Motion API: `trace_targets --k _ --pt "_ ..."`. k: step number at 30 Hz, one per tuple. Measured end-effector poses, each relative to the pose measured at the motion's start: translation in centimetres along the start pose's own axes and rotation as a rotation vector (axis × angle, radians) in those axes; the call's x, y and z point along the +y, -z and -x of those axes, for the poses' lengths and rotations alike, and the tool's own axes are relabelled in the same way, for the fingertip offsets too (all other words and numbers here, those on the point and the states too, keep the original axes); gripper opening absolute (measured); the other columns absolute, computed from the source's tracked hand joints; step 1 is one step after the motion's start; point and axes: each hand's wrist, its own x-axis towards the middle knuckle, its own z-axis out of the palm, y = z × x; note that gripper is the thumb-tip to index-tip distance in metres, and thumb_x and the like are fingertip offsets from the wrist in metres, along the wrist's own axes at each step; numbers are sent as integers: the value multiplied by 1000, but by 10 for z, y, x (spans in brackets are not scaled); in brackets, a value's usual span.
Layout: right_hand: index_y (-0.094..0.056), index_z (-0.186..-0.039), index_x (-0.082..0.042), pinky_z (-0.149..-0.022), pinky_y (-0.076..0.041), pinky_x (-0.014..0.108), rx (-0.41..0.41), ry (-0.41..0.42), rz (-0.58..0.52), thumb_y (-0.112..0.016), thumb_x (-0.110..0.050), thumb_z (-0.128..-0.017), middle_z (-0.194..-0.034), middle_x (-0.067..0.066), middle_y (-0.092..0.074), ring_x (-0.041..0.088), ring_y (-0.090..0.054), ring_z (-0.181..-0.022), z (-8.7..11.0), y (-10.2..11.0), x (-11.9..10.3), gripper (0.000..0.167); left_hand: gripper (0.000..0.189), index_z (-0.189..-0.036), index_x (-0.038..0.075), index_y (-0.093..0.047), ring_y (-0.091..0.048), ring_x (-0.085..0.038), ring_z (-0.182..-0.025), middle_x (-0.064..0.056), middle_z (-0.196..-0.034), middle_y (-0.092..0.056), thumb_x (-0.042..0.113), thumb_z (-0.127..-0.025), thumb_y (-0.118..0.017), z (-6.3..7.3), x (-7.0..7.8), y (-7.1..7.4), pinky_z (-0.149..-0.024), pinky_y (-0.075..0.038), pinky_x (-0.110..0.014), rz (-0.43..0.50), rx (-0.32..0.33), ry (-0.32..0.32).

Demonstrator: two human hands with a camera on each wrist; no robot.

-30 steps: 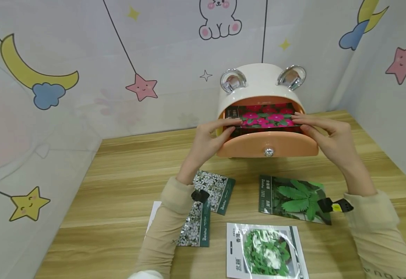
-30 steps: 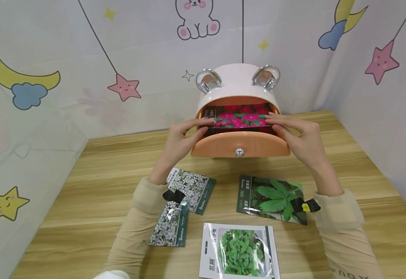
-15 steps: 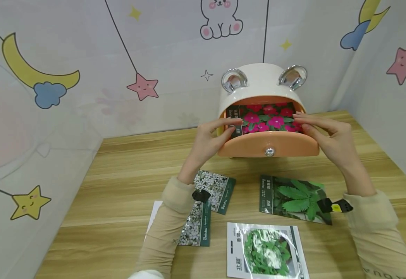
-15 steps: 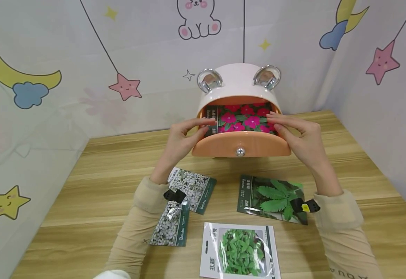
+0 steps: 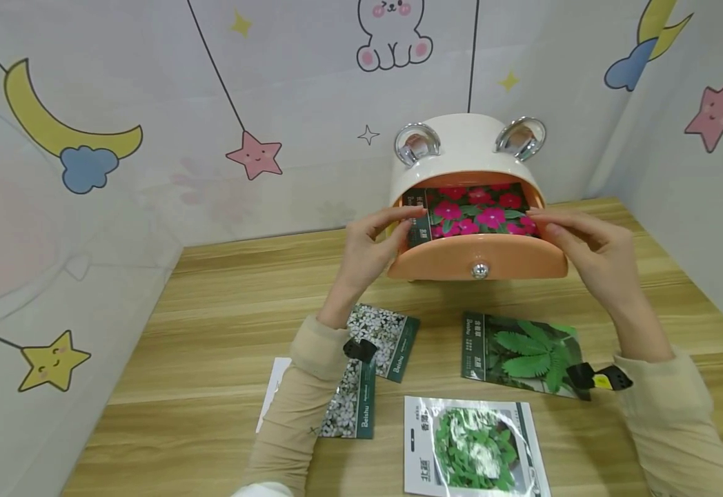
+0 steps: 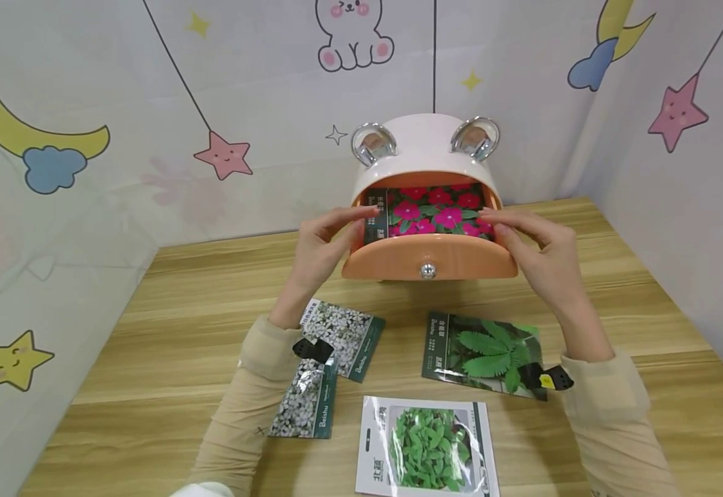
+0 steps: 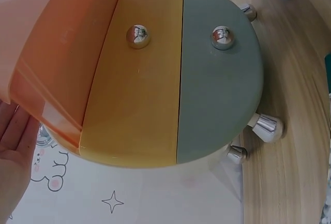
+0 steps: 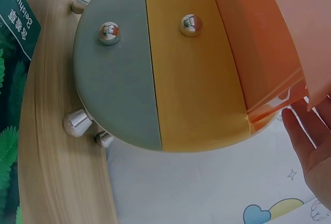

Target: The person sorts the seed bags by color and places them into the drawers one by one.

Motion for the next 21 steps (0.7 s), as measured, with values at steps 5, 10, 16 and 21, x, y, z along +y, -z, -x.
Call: trace_targets --k 5,10,16,21 --pt "-67 -107 13 -85 -50 12 10 21 9 -54 14 -89 -109 -9 -73 3 -67 -102 3 0 -5 22 22 -111 -10 -66 -65 -28 -112 -28 -113 -67 -7 -91 -57 0 -3 0 -100 -51 -43 63 115 -20" --pt "-67 -106 15 -92 -49 15 20 105 40 -53 18 -87 -111 -5 -73 6 -66 -106 5 -2 -15 23 25 -115 -9 -65 -62 -25 -117 -27 -118 -65 -5 -92 -57 0 -4 2 -102 -49 -45 72 182 -44" --pt "-69 -105 10 -100 -45 15 40 231 185 -59 12 -86 -121 7 -68 6 -60 -117 9 -7 -32 22 26 -118 -9 -63 -60 -27 -121 -28 -120 -63 -2 -94 -55 -2 -8 3 -104 -47 -47 100 229 -34" --pt "-71 -100 8 -105 -43 20 118 405 243 -62 -20 -94 -117 22 -66 15 -59 -121 10 -20 -49 30 28 -122 -4 -62 -57 -21 -125 -23 -125 -63 3 -96 -54 -5 -13 4 -109 -44 -37 67 242 1"
